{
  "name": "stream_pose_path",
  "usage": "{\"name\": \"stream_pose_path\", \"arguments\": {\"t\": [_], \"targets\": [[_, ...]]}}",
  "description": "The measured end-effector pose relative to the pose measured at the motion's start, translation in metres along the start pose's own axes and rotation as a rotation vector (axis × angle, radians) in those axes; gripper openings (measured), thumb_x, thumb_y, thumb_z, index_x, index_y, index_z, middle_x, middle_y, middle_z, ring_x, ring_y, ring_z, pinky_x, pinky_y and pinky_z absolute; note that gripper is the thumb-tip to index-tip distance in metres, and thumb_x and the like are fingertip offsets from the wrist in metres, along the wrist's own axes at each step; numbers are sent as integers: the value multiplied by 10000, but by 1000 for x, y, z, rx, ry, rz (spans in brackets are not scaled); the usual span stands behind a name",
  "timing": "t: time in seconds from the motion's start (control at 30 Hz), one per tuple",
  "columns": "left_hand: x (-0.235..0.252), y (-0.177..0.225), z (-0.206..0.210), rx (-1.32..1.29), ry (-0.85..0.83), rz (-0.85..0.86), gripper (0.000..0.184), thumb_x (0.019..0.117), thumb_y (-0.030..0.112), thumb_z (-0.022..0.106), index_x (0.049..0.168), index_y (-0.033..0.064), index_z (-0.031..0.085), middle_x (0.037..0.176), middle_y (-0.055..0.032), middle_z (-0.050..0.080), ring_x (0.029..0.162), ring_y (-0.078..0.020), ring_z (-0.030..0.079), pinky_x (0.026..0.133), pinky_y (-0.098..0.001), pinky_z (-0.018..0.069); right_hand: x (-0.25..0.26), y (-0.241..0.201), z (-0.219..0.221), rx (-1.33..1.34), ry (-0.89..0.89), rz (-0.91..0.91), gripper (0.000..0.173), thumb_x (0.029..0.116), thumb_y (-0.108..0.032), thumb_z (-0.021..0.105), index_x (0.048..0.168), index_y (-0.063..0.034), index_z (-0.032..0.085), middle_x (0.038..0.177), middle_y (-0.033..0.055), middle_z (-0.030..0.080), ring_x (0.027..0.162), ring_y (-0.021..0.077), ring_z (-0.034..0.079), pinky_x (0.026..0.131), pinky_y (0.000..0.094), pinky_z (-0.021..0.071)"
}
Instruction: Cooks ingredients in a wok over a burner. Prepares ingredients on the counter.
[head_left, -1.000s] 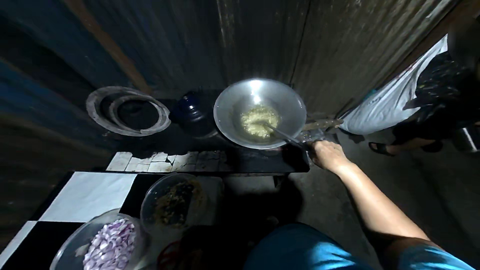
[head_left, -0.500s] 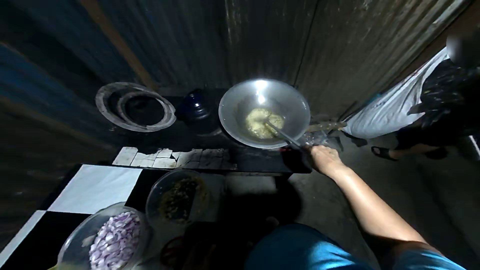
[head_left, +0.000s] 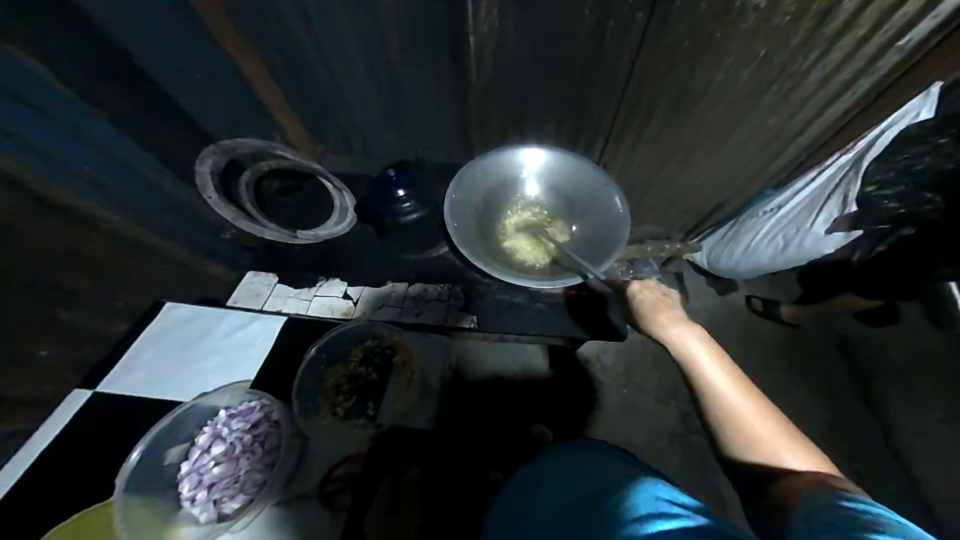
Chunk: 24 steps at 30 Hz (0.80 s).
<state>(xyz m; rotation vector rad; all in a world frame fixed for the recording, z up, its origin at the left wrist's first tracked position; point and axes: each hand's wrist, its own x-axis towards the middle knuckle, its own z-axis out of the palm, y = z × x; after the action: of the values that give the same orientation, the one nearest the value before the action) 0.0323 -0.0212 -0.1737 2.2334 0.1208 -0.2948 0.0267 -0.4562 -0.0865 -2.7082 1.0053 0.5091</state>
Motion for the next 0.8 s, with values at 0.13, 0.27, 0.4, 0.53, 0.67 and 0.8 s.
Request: {"name": "stream_pose_path", "arguments": {"t": [0.13, 0.27, 0.4, 0.53, 0.67, 0.8], "targets": [[1, 6, 0, 9, -12, 13, 291, 1038, 210, 576, 1138, -47, 668, 933, -151, 692, 814, -170, 667, 772, -395, 577, -1, -4, 2, -39, -39, 2, 423, 1015, -145, 544, 1436, -152, 583, 1334, 248, 629, 1204, 469, 619, 937, 671, 493], [5, -15, 3, -2, 44, 16, 311, 1030, 213, 593, 1186, -48, 657, 1029, -190, 696, 920, -234, 674, 860, -453, 560, -5, 6, -7, -42, -26, 9, 374, 1015, -156, 550, 1381, -160, 629, 1304, 235, 644, 1192, 456, 626, 922, 668, 494], [2, 2, 3, -35, -28, 13, 299, 975, 85, 652, 1246, -39, 632, 1146, -191, 681, 1039, -230, 660, 935, -422, 536, 7, -7, 5, -2, -54, 18, 358, 1044, -183, 513, 1372, -80, 612, 1322, 259, 629, 1234, 462, 603, 967, 657, 484], [6, -8, 1, -1, -4, 58, 257, 968, 122, 668, 1187, -13, 673, 1095, -175, 703, 1008, -244, 676, 909, -457, 550, -3, 1, 1, -35, -51, 27, 396, 1018, -155, 542, 1407, -107, 599, 1323, 253, 633, 1217, 462, 615, 950, 654, 495], [4, 2, 6, -71, -36, -18, 222, 958, 125, 689, 1143, 3, 685, 996, -115, 710, 843, -142, 683, 780, -356, 588, 11, -7, 7, -16, -43, 43, 364, 1034, -166, 528, 1377, -83, 615, 1326, 252, 630, 1230, 453, 608, 969, 654, 483], [9, 2, 8, -102, -38, 7, 191, 951, 92, 690, 1095, -32, 684, 890, -77, 697, 724, -62, 646, 690, -259, 566, -4, -9, 2, -49, -70, 37, 444, 1015, -144, 535, 1459, -139, 560, 1344, 250, 621, 1229, 456, 609, 958, 648, 496]]}}
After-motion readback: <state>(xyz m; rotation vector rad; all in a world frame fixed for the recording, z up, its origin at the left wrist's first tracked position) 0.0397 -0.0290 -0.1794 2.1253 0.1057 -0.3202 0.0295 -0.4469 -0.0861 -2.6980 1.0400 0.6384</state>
